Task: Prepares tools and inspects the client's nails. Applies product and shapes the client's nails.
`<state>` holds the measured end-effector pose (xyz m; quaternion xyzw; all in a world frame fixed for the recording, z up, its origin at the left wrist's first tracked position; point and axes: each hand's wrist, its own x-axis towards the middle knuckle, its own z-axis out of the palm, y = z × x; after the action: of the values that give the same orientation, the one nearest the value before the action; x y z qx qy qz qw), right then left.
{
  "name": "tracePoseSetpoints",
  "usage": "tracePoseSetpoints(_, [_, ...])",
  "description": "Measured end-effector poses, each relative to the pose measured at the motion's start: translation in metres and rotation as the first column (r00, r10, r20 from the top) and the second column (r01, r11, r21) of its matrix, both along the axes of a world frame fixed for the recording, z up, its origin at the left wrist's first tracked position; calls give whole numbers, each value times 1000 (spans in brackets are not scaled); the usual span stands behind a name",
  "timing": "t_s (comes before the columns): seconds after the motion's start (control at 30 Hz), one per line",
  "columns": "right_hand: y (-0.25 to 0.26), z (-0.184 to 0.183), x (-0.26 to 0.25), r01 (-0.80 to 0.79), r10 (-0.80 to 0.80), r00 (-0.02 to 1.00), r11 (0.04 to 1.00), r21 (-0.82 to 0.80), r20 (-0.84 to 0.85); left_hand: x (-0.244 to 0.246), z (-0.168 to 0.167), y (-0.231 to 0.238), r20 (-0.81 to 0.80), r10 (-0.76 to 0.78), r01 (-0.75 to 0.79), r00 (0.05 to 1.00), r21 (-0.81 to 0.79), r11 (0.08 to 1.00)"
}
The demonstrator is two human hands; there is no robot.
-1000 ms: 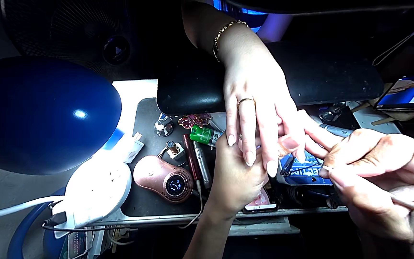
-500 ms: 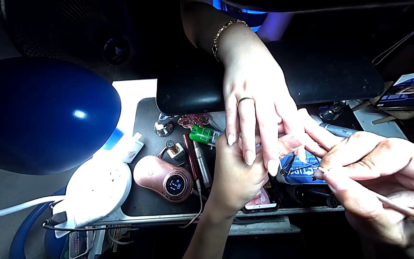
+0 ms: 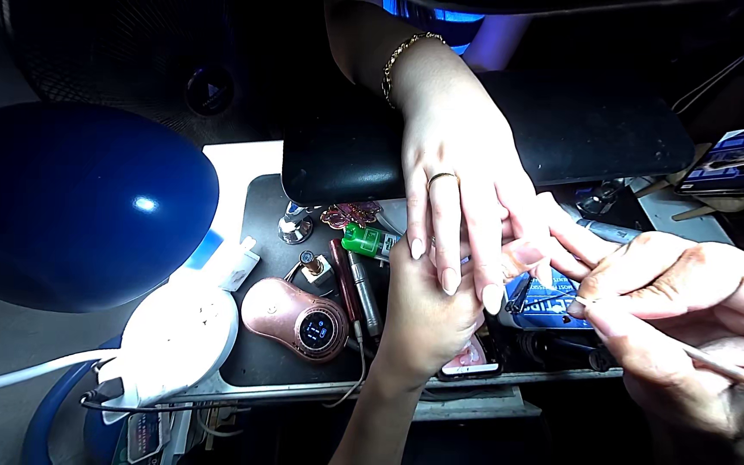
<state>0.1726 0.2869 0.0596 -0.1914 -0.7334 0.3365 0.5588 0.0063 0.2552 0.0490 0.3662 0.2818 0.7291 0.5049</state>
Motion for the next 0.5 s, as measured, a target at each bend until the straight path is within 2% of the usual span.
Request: tracePoseSetpoints(0.5, [3, -2, 0, -38, 36, 997, 999, -34, -65, 0, 1, -1, 12, -5, 5, 1000, -5, 1000])
